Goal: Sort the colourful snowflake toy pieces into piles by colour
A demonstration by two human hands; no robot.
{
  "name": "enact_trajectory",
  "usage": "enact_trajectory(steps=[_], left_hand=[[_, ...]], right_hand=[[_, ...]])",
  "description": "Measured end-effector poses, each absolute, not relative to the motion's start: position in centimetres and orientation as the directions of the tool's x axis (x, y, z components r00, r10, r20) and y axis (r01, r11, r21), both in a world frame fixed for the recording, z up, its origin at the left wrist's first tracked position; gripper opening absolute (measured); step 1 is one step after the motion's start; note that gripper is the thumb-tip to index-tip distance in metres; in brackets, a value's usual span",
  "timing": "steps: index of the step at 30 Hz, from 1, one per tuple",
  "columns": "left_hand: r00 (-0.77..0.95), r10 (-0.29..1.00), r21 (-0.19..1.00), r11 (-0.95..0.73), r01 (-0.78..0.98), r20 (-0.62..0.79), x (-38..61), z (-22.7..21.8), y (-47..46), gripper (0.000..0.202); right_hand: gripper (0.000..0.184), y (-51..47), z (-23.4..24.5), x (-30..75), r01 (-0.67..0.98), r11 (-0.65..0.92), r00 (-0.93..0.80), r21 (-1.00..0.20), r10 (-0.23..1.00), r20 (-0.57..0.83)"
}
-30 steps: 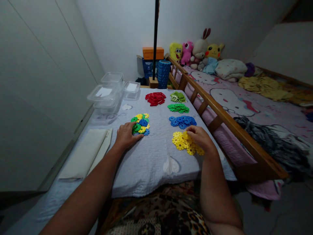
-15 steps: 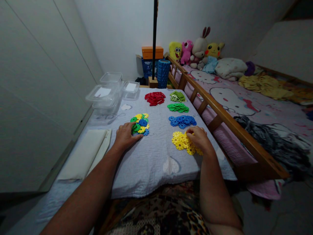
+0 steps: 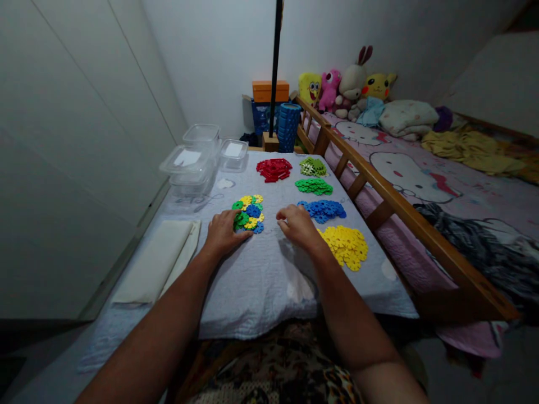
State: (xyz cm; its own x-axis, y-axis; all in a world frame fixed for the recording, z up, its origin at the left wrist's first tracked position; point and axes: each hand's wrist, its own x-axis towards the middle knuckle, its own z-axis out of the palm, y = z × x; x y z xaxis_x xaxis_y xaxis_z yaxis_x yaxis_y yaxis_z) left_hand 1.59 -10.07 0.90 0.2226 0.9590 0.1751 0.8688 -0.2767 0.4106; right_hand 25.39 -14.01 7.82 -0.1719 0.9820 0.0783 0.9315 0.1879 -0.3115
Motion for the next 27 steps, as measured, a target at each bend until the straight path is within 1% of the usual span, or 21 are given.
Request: enact_trajectory(steps=[3, 7, 10, 15, 20, 23, 27], left_hand=[[0.223, 0.959, 0.422, -0.277, 0.864, 0.174, 1.5, 0.7, -10.0, 0.073], [0.244, 0.955, 0.443, -0.294, 0.847, 0.166, 1.3, 0.8, -9.8, 0.072], [0.260, 0.951, 0.464, -0.308, 0.831, 0.166, 1.2, 0.9, -9.7, 0.070], [0.287, 0.942, 0.524, -0.334, 0.783, 0.172, 0.7, 0.9, -9.4, 0.069], [0.282, 0.944, 0.575, -0.329, 0.749, 0.173, 0.5, 0.9, -9.5, 0.066], [0.269, 0.946, 0.581, -0.323, 0.747, 0.180, 0.6, 0.9, -9.5, 0.064], [0.262, 0.946, 0.559, -0.325, 0.763, 0.192, 0.7, 0.8, -9.4, 0.064]], right_hand=[[0.027, -13.1, 6.5, 22.6, 0.933, 0.222, -0.220, -0.283, 0.975, 0.042], [0.039, -12.8, 4.4, 20.5, 0.910, 0.236, -0.219, -0.340, 0.972, 0.087], [0.043, -12.8, 3.4, 19.7, 0.897, 0.249, -0.222, -0.365, 0.968, 0.115], [0.034, -12.9, 3.0, 19.6, 0.892, 0.267, -0.239, -0.365, 0.964, 0.120], [0.032, -13.0, 3.0, 20.3, 0.882, 0.268, -0.230, -0.388, 0.963, 0.142], [0.028, -13.1, 3.0, 20.6, 0.863, 0.281, -0.236, -0.419, 0.959, 0.157], [0.023, -13.0, 2.9, 20.9, 0.825, 0.303, -0.247, -0.476, 0.953, 0.178]])
